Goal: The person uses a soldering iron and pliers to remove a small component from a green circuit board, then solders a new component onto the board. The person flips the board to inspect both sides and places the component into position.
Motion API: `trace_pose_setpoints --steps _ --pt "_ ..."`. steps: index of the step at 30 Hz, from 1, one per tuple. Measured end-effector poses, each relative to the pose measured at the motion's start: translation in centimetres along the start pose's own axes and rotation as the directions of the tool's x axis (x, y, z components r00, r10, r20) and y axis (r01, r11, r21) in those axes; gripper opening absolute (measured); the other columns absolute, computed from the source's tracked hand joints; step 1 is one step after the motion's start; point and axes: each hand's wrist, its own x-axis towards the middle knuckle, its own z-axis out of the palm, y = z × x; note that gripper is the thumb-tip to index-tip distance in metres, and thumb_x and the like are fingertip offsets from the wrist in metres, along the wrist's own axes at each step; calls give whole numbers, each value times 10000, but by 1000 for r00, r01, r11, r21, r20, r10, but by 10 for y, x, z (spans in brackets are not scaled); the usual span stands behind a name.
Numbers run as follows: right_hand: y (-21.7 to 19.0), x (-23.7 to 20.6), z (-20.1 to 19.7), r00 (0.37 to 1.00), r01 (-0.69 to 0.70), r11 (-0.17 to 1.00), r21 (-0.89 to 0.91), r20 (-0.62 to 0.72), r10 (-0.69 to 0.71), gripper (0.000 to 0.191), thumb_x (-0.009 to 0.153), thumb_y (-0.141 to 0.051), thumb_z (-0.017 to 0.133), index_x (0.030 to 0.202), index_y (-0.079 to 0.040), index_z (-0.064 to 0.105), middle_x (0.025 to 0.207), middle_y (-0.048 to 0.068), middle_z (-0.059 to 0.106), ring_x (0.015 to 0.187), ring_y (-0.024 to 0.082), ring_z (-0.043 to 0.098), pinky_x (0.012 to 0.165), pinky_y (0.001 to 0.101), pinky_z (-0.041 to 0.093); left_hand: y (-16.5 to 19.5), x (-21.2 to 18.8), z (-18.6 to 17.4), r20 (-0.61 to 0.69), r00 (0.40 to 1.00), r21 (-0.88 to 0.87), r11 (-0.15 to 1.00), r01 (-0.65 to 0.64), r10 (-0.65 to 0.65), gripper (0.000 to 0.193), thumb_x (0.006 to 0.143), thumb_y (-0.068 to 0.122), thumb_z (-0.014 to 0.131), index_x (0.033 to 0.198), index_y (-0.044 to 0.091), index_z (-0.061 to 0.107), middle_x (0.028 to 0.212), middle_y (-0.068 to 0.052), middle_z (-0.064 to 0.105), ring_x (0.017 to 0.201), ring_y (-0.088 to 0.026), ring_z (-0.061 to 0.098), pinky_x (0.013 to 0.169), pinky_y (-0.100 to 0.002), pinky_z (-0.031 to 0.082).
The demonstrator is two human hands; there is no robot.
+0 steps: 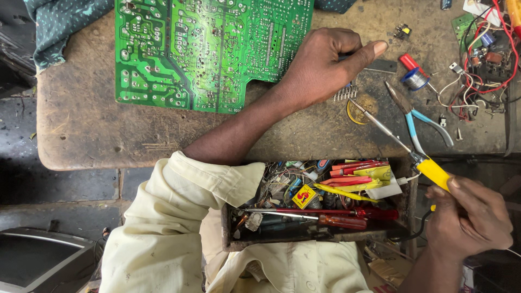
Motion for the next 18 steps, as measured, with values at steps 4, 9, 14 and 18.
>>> trace_pose_setpoints --steps 4,9,14,18 --pt "-2 1 1 1000 23 1000 -7 5 -23 141 1034 250 662 1141 160 679 1120 274 620 929 314 759 817 319 680 0 0 0 -1 1000 -1 1000 3 -3 547 1008 309 738 605 12 519 556 -38 453 518 -112 411 500 -394 341" --pt "0 0 1 1000 6 999 35 -3 -5 139 1031 244 654 1133 152 678 1120 274 622 927 312 762 807 312 681 1 -2 0 -10 1000 -2 1000 10 -10 549 1006 305 741 602 9 516 553 -43 442 518 -119 402 503 -398 339" --pt "5 -1 -1 999 27 1000 8 18 -28 148 1045 252 647 1146 150 682 1122 269 628 933 307 764 826 314 684 1 -1 -1 1 1000 3 1000 18 -18 537 1004 293 733 592 16 528 544 -37 462 496 -120 411 488 -402 337" --pt "5 1 -2 997 68 998 -4 26 -68 182 1020 263 668 1141 130 697 1105 261 663 915 300 762 808 304 678 2 -1 -1 2 1000 4 1000 15 -15 529 1005 286 736 594 17 538 543 -41 471 494 -124 431 492 -397 358"
